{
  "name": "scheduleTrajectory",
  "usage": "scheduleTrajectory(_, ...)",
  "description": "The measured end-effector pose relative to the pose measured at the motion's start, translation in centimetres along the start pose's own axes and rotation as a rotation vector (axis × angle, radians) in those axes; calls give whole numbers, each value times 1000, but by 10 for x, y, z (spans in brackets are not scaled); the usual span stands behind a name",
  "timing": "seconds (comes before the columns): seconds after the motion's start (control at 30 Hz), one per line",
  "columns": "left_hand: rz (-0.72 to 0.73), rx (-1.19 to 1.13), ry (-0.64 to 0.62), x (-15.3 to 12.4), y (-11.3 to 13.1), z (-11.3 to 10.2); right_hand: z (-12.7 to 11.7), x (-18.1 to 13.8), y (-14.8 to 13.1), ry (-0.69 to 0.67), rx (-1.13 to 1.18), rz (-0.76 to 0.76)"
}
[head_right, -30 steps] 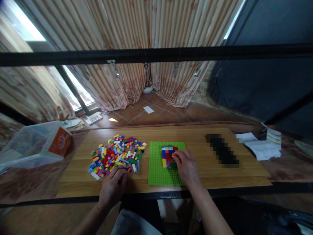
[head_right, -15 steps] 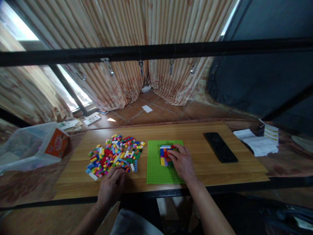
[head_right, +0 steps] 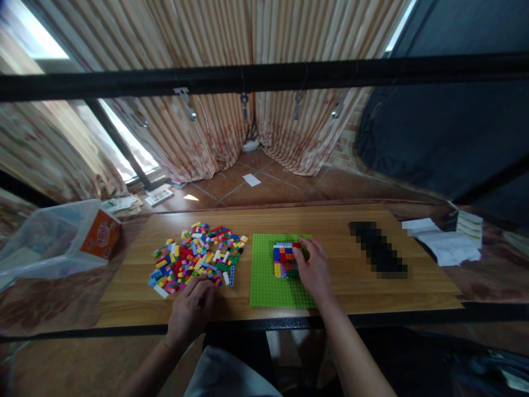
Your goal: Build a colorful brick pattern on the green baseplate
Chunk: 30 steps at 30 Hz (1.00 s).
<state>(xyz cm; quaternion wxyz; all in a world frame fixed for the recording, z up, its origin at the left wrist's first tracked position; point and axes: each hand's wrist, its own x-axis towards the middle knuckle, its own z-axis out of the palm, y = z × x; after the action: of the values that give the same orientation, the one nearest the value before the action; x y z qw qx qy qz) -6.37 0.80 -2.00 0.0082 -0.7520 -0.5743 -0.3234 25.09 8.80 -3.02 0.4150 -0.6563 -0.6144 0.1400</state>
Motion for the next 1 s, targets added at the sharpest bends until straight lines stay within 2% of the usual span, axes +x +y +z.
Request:
scheduleTrajectory(0.23, 3, -24, -16, -1, 0, -1, 16, 3, -1, 40, -82, 10)
scheduleTrajectory(0.47, 1, 2, -4, 0, 0, 0, 19, -2, -6, 56, -112, 13)
scheduleTrajectory(0.73, 1, -17, -20, -2, -2, 2, 22, -5, -11, 20, -182, 84)
scheduleTrajectory(1.0, -45, -53, -35, -2, 1, 1, 16, 0, -12, 54, -135, -25)
